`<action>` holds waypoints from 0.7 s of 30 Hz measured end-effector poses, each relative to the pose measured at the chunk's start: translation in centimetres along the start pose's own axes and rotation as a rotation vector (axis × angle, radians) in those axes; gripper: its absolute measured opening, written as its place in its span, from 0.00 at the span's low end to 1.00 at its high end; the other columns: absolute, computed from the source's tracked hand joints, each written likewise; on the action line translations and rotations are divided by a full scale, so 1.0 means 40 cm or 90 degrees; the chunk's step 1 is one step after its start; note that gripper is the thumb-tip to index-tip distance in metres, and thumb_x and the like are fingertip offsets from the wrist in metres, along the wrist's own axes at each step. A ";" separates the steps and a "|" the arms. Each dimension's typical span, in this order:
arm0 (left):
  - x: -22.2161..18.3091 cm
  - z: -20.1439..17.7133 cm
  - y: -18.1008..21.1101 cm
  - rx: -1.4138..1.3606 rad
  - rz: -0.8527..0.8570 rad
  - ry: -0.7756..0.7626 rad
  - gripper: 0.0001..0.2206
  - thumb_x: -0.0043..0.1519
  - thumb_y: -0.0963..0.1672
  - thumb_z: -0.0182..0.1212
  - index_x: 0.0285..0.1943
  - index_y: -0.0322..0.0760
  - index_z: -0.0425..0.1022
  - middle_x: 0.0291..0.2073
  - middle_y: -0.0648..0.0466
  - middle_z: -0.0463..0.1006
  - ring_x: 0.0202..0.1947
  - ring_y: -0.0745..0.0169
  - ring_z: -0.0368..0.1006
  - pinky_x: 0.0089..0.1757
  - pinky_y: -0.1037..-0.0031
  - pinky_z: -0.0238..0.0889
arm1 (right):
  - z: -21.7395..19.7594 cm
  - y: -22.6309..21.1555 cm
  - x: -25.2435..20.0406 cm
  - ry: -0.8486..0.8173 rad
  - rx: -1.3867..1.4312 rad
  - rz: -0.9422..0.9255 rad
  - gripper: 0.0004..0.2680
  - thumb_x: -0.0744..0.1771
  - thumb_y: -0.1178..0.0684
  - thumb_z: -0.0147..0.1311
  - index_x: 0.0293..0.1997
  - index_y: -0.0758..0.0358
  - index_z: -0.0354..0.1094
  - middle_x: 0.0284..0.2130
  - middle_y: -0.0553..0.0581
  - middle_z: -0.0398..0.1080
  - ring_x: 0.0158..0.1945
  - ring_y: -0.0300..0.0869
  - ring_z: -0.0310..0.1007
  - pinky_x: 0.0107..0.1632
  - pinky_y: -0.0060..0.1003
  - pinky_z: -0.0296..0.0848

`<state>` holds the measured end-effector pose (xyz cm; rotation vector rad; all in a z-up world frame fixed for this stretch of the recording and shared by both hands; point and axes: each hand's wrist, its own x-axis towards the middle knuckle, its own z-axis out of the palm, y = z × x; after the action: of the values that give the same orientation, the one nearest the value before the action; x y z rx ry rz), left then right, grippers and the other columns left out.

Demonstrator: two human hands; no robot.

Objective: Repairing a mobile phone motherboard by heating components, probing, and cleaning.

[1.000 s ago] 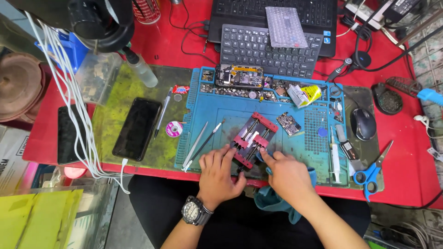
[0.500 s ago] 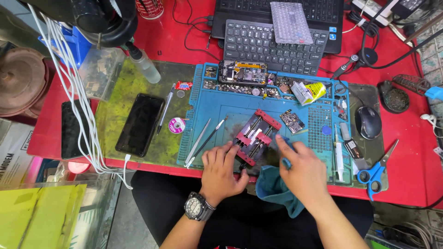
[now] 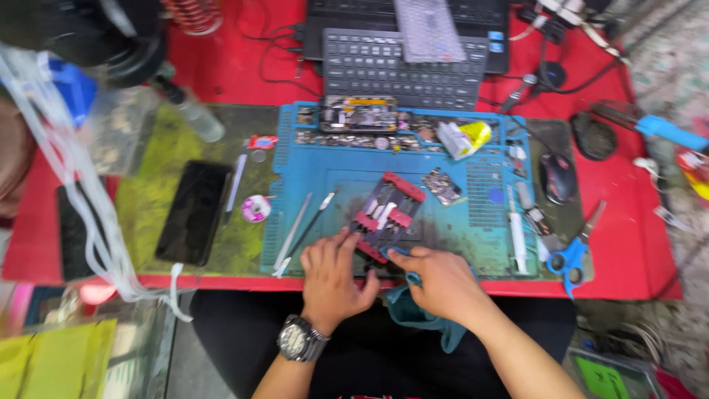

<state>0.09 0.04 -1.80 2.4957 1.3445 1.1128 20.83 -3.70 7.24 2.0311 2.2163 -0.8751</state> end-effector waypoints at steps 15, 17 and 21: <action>0.002 -0.006 0.004 -0.011 -0.004 -0.011 0.29 0.50 0.52 0.60 0.60 0.36 0.72 0.53 0.48 0.75 0.49 0.46 0.68 0.47 0.54 0.59 | -0.164 0.593 -0.341 0.716 -0.248 0.233 0.13 0.74 0.61 0.62 0.68 0.75 0.82 0.52 0.73 0.75 0.55 0.61 0.76 0.65 0.49 0.73; 0.000 -0.012 0.005 -0.013 -0.005 -0.011 0.29 0.50 0.52 0.60 0.61 0.37 0.71 0.54 0.47 0.75 0.49 0.46 0.68 0.47 0.54 0.60 | -0.149 0.631 -0.326 0.664 -0.364 0.292 0.19 0.72 0.48 0.61 0.68 0.71 0.81 0.54 0.75 0.74 0.57 0.63 0.75 0.61 0.51 0.74; 0.001 -0.009 -0.001 -0.030 -0.012 -0.030 0.28 0.52 0.52 0.59 0.60 0.37 0.71 0.54 0.48 0.75 0.50 0.47 0.68 0.47 0.55 0.60 | -0.054 0.679 -0.300 0.595 -0.537 0.394 0.21 0.70 0.35 0.55 0.66 0.53 0.82 0.65 0.60 0.77 0.65 0.58 0.72 0.56 0.52 0.76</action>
<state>-0.17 0.00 -1.54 2.4542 1.3118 1.0622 48.51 -13.76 2.97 2.5121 1.4377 1.0519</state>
